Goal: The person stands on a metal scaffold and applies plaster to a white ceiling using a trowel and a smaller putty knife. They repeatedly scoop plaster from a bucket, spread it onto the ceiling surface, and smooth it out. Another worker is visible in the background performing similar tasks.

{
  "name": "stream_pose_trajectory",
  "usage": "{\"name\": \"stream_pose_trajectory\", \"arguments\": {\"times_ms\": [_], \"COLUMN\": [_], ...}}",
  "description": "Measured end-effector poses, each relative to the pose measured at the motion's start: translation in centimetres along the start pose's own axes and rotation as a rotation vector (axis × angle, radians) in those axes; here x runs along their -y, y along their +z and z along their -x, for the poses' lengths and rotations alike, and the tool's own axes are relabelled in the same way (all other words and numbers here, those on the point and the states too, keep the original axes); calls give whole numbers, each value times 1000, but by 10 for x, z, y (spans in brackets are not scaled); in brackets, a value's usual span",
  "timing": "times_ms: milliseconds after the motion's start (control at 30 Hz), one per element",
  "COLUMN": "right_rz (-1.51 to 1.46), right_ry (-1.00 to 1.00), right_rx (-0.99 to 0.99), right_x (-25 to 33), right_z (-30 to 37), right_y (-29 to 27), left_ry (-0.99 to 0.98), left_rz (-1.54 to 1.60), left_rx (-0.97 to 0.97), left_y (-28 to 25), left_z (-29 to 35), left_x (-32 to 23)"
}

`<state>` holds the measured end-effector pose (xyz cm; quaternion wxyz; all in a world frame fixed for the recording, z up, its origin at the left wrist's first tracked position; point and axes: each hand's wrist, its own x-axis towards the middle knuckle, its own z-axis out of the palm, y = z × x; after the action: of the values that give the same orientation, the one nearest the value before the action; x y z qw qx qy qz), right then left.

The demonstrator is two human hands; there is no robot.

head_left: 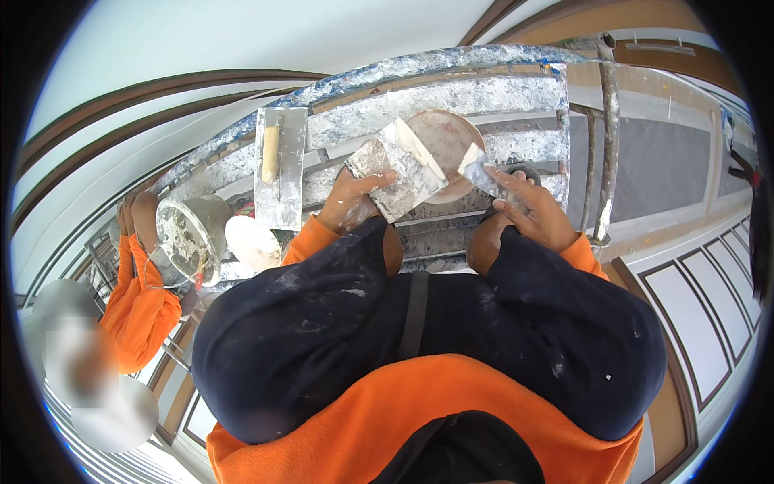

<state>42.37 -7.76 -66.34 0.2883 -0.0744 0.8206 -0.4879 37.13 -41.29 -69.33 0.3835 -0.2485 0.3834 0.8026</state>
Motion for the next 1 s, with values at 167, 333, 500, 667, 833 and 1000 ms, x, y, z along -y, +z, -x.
{"name": "stream_pose_trajectory", "arguments": {"times_ms": [167,333,500,667,833,1000], "right_rz": [3,9,29,-32,-15,41], "right_ry": [76,72,12,143,209,209], "right_rx": [39,68,-14,95,94,54], "right_x": [25,22,12,20,21,12], "right_z": [8,5,-2,0,-2,-7], "right_y": [7,18,41,40,48,59], "left_ry": [-42,99,351,134,175,141], "left_rz": [-3,-124,-283,-443,-419,-560], "left_rx": [-20,-18,-35,-83,-78,-128], "left_y": [-8,1,20,10,6,0], "left_z": [-12,-23,-33,-32,-35,-35], "left_x": [10,17,37,38,51,50]}}
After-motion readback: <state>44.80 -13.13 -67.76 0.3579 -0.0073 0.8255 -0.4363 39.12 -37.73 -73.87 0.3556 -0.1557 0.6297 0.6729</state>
